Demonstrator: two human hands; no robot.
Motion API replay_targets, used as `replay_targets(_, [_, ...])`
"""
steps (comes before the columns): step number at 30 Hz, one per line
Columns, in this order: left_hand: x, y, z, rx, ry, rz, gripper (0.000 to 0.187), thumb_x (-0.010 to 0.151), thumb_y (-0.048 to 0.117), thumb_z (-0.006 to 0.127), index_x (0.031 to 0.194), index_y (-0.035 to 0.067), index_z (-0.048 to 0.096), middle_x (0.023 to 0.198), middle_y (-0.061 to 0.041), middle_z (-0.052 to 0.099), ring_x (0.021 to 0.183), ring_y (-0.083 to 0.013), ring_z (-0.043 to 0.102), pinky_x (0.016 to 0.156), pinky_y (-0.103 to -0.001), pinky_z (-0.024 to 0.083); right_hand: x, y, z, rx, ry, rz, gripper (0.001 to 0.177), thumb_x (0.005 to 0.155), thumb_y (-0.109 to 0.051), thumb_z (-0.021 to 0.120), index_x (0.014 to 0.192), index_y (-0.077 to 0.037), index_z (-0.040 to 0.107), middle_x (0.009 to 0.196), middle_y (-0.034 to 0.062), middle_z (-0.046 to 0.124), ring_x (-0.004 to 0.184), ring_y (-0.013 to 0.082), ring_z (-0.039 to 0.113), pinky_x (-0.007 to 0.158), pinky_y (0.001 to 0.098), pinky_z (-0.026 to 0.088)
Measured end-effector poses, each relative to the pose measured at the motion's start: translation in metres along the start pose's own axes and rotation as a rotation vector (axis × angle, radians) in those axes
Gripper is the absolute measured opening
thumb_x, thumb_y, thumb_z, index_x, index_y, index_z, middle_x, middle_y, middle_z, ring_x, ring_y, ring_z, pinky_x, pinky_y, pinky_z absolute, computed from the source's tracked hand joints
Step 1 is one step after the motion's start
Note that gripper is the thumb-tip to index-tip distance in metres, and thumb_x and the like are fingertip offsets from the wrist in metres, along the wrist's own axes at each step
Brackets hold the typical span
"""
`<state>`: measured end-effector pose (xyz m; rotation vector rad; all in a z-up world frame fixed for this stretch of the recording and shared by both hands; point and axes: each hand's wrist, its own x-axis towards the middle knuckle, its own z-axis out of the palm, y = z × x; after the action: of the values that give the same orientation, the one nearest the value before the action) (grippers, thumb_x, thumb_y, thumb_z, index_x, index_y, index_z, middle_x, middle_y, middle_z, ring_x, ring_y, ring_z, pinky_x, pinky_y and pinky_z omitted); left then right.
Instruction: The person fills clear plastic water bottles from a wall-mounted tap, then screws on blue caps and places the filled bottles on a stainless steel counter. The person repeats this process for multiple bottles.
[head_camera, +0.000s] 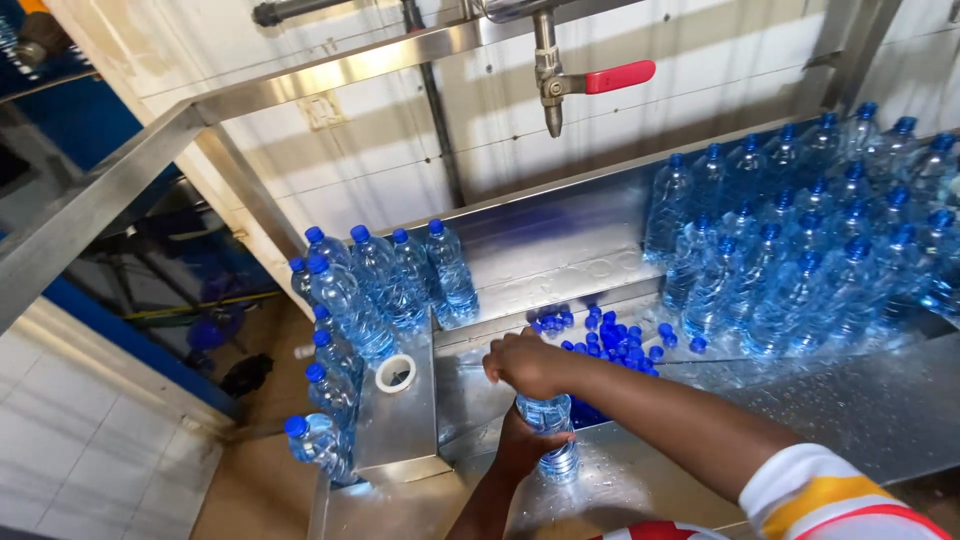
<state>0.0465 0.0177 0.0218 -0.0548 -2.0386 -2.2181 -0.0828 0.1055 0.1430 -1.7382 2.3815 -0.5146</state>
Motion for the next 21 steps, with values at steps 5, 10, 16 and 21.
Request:
replay_targets(5, [0.006, -0.035, -0.005, 0.231, 0.119, -0.014, 0.069, 0.065, 0.035, 0.105, 0.125, 0.011, 0.079, 0.115, -0.005, 0.087, 0.108, -0.0231, 0.083, 0.096, -0.039, 0.066, -0.005, -0.032, -0.021, -0.027, -0.315, 0.302, 0.031, 0.097, 0.002, 0.054, 0.104, -0.022, 0.073, 0.119, 0.001, 0.068, 0.116, 0.0278, 0.063, 0.132, 0.0625, 0.018])
replay_targets(10, [-0.001, -0.019, 0.0, 0.191, 0.16, -0.095, 0.061, 0.064, 0.021, 0.106, 0.12, 0.01, 0.084, 0.113, -0.008, 0.091, 0.104, -0.0242, 0.088, 0.091, -0.041, 0.067, -0.014, -0.038, -0.019, -0.041, -0.234, 0.264, 0.027, 0.099, 0.001, 0.062, 0.101, -0.023, 0.077, 0.108, -0.002, 0.071, 0.107, 0.0246, 0.062, 0.113, 0.0487, 0.031])
replay_targets(16, [0.01, -0.037, -0.001, 0.143, 0.153, -0.116, 0.062, 0.061, 0.015, 0.108, 0.118, 0.008, 0.085, 0.113, -0.01, 0.091, 0.102, -0.0281, 0.089, 0.089, -0.046, 0.069, -0.016, -0.033, -0.019, -0.026, -0.197, 0.25, 0.019, 0.101, -0.008, 0.068, 0.1, -0.025, 0.077, 0.105, -0.0027, 0.069, 0.102, 0.0232, 0.065, 0.107, 0.0484, 0.034])
replay_targets(21, [0.009, -0.019, -0.001, 0.262, 0.088, -0.042, 0.074, 0.064, 0.028, 0.106, 0.13, 0.013, 0.077, 0.121, -0.006, 0.087, 0.112, -0.0228, 0.083, 0.099, -0.039, 0.063, -0.011, -0.021, -0.013, -0.041, -0.174, 0.248, 0.03, 0.098, -0.001, 0.057, 0.1, -0.023, 0.077, 0.111, 0.0003, 0.07, 0.104, 0.0268, 0.065, 0.111, 0.0519, 0.036])
